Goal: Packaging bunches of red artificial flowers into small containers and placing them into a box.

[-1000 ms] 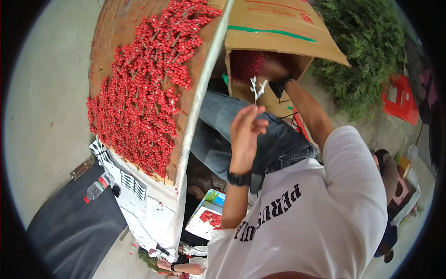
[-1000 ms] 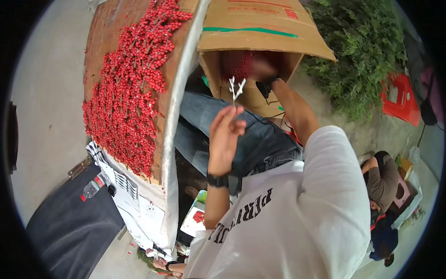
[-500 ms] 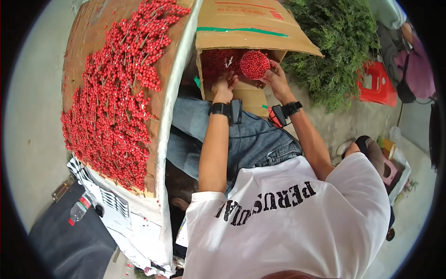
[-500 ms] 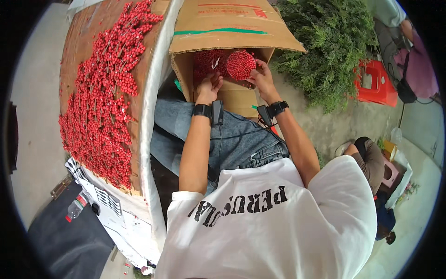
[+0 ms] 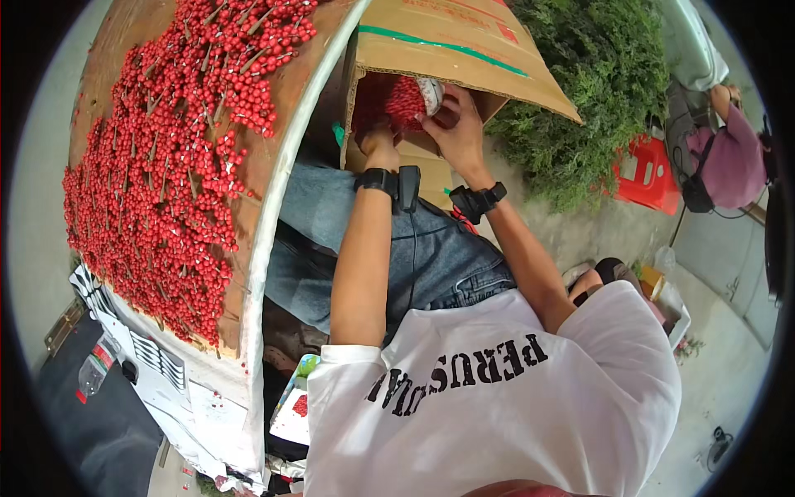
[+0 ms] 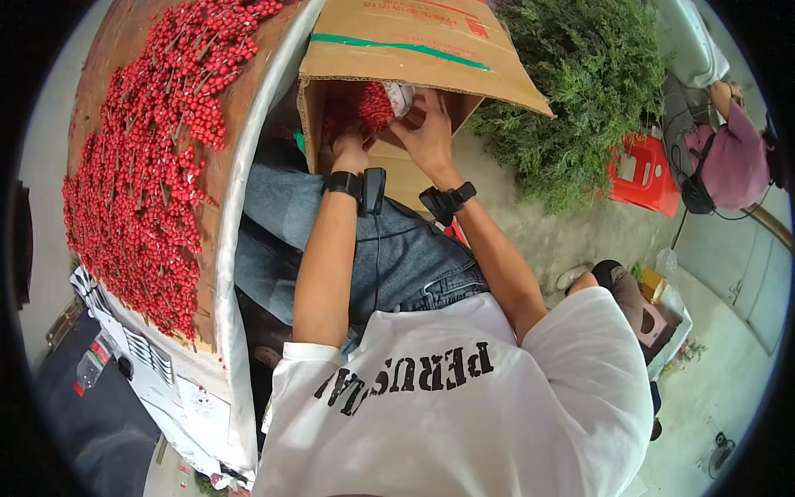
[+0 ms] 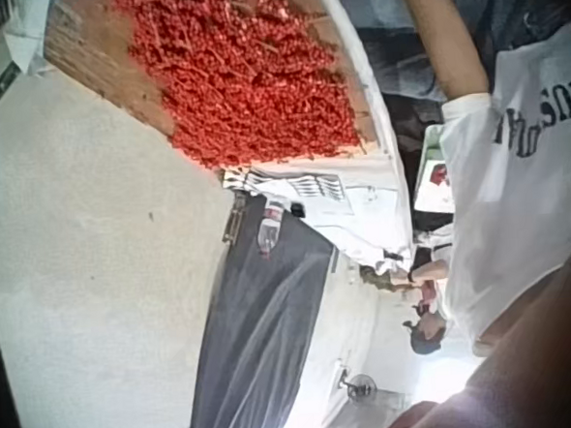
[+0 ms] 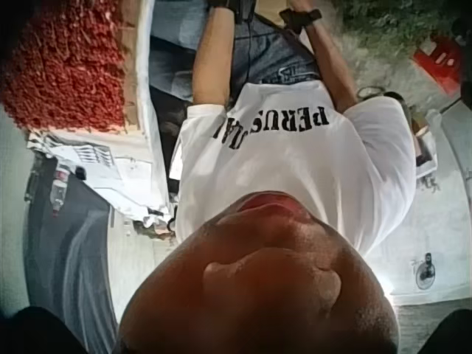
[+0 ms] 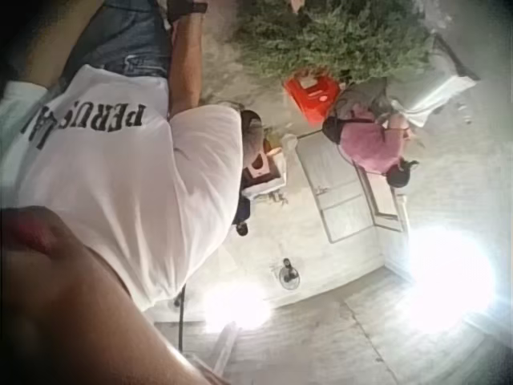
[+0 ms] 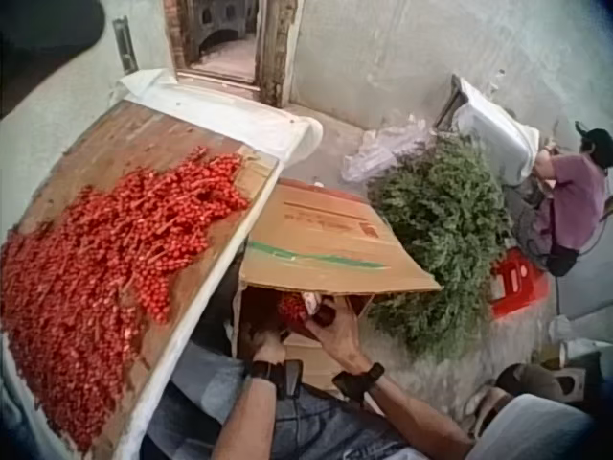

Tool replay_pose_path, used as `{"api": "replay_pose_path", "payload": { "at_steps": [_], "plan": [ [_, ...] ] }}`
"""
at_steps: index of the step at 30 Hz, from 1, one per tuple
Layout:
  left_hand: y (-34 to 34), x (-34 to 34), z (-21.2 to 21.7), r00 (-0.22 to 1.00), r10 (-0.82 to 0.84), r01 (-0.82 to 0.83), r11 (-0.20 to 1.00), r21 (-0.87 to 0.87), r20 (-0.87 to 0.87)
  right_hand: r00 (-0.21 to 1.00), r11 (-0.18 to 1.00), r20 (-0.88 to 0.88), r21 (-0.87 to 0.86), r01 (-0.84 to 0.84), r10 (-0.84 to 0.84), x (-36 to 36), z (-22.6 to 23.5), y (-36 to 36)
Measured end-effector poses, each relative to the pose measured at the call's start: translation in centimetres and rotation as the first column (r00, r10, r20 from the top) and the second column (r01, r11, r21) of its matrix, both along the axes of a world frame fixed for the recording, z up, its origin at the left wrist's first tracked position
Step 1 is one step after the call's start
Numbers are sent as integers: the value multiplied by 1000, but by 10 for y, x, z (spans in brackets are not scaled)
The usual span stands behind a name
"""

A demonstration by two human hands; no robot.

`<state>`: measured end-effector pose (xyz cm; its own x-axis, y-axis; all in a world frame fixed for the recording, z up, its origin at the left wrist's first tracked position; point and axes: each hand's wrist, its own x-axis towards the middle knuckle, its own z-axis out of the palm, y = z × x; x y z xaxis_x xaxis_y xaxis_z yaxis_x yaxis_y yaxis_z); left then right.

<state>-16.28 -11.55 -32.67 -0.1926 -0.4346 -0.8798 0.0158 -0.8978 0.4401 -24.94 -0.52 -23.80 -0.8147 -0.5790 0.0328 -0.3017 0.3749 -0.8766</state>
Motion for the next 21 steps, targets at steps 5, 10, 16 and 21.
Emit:
{"api": "replay_pose_path", "payload": {
  "at_steps": [5, 10, 16, 21],
  "plan": [
    [-3, -1, 8, 994, 19, -26, 997, 69, 108, 986, 988, -75, -39, 147, -149, -26, -53, -1],
    [-2, 5, 29, 996, -16, 16, 1000, 6, 88, 958, 883, -165, 377, 280, -234, -49, -150, 4],
    [-3, 11, 42, 999, 37, -37, 999, -4, 24, 969, 778, -14, 594, 205, -245, -63, -217, -14],
    [-2, 11, 40, 998, 60, -59, 997, 43, -6, 895, 925, 320, 319, 208, -311, -58, -243, -32]
  ]
}}
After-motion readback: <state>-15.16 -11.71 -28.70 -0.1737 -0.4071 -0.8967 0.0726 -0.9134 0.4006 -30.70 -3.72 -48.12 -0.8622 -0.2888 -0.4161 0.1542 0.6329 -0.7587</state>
